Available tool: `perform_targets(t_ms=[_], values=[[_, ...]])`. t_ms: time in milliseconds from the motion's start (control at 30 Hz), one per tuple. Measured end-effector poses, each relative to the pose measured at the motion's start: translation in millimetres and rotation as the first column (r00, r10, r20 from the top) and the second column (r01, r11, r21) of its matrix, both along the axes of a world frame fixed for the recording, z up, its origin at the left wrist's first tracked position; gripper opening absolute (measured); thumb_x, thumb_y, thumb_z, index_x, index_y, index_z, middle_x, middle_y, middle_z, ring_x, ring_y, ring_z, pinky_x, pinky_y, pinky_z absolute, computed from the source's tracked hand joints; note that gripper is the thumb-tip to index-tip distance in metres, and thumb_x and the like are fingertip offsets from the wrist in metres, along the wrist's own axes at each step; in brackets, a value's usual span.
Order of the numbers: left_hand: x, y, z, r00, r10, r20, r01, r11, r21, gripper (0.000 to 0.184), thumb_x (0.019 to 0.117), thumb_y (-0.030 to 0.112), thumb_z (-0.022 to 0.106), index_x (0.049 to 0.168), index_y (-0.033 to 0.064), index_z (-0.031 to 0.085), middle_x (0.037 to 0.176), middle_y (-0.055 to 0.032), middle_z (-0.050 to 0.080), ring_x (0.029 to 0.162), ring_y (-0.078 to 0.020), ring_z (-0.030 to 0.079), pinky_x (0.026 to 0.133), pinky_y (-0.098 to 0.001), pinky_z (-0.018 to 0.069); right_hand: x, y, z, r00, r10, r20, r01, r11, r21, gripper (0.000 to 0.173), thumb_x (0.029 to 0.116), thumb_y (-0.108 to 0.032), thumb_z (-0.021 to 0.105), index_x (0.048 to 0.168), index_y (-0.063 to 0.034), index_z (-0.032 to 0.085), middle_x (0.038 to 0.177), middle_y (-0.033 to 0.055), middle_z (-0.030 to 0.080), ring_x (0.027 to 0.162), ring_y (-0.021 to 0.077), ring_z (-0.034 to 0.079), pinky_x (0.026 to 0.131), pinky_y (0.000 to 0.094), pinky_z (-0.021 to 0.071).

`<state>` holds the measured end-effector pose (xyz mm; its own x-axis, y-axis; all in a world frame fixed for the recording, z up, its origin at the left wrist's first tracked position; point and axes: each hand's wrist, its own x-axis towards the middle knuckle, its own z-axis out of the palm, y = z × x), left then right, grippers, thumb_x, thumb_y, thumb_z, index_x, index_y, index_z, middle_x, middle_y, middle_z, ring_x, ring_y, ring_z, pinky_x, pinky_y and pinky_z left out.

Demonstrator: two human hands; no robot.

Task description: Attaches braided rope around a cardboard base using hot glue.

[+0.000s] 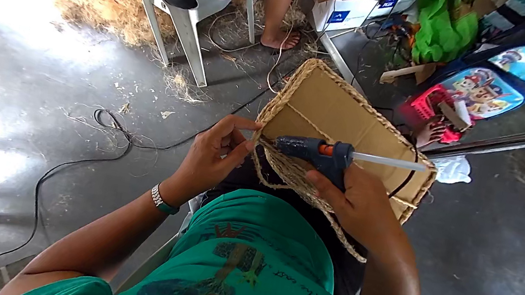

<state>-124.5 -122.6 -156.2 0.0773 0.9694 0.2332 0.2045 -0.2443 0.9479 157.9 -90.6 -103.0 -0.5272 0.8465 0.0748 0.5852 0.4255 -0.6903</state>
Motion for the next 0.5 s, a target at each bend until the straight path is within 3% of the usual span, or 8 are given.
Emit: perform_targets(t_ms=[267, 500], values=[[2.1, 0.7, -1.7, 0.999, -0.014, 0.031, 0.014, 1.0, 0.015, 0.035, 0.1006, 0.006, 0.06, 0.136, 0.0055, 0.056, 0.086, -0.0063, 0.066, 0.068, -0.0141, 0.066, 0.061, -0.0269, 0.0599, -3.0, 10.1, -2.0, 0.999, -0.035, -0.036, 0.036, 0.999, 0.032, 0.041, 0.1043, -0.052, 0.052, 0.109, -0.013, 0.063, 0.072, -0.0061, 0.061, 0.059, 0.003, 0.059, 0.054, 0.0242, 0.0524], [0.5, 1.5, -5.1, 1.0, -0.021, 0.023, 0.02, 1.0, 0.012, 0.036, 0.1009, 0.007, 0.06, 0.137, 0.0068, 0.056, 0.086, -0.0067, 0.066, 0.068, -0.0155, 0.067, 0.061, -0.0294, 0.0608, -0.8, 10.6, -1.0, 0.999, -0.044, -0.011, 0.044, 0.999, 0.031, 0.042, 0.1042, -0.054, 0.051, 0.109, -0.0137, 0.063, 0.072, -0.0065, 0.061, 0.059, 0.0028, 0.059, 0.054, 0.0243, 0.0528]])
